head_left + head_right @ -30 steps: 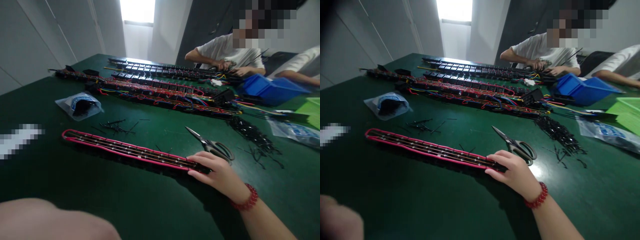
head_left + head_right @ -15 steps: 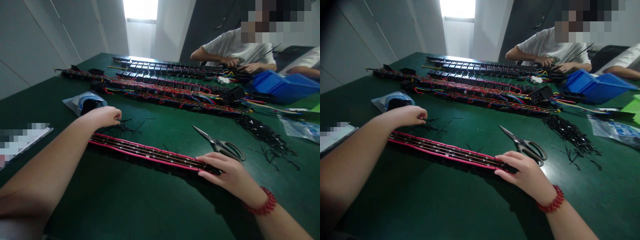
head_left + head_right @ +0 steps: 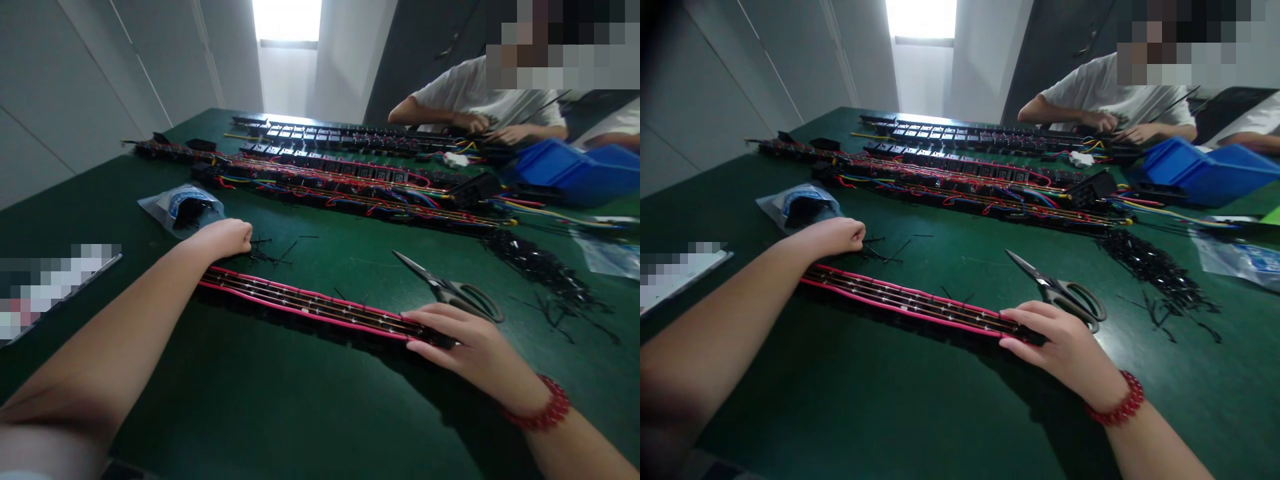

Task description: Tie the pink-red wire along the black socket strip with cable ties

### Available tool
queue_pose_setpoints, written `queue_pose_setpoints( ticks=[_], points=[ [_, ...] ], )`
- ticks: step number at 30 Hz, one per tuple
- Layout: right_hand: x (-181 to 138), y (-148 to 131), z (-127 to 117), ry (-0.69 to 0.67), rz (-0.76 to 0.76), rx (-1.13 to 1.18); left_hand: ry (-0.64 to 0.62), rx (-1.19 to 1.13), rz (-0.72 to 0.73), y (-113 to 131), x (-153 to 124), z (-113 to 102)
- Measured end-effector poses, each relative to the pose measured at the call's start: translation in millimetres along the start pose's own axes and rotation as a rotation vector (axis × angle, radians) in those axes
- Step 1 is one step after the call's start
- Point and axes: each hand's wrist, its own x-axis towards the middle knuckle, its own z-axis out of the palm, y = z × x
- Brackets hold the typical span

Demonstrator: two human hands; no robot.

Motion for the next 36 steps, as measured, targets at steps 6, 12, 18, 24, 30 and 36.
queue_pose_setpoints(
  ticks=[6,12,18,24,30,36],
  points=[
    [-0.4,-0.7,-0.1,0.005,-0.008,-0.013,0.007,-0.009,-0.007,-3.4,-4.5,3.3],
    [-0.8,-0.7,0.5,0.000,-0.005,-0.002,0.018,-0.018,-0.024,-11.1,-7.4,3.1],
    [-1.6,0.2,0.9,-0.005,0.010,-0.005,0.005,0.047,-0.069,-6.4,-5.4,0.5],
    [-0.9,-0.6,2.6,0.026,-0.011,-0.022,-0.009,0.093,-0.125,-1.4,-2.5,3.7],
    [1.7,0.7,4.4,0.041,-0.032,-0.064,0.009,0.086,-0.115,0.6,-3.6,1.2],
    [12.5,-8.2,6.3,0.027,-0.042,-0.129,0.094,0.087,-0.072,5.7,-12.0,-14.2]
  ],
)
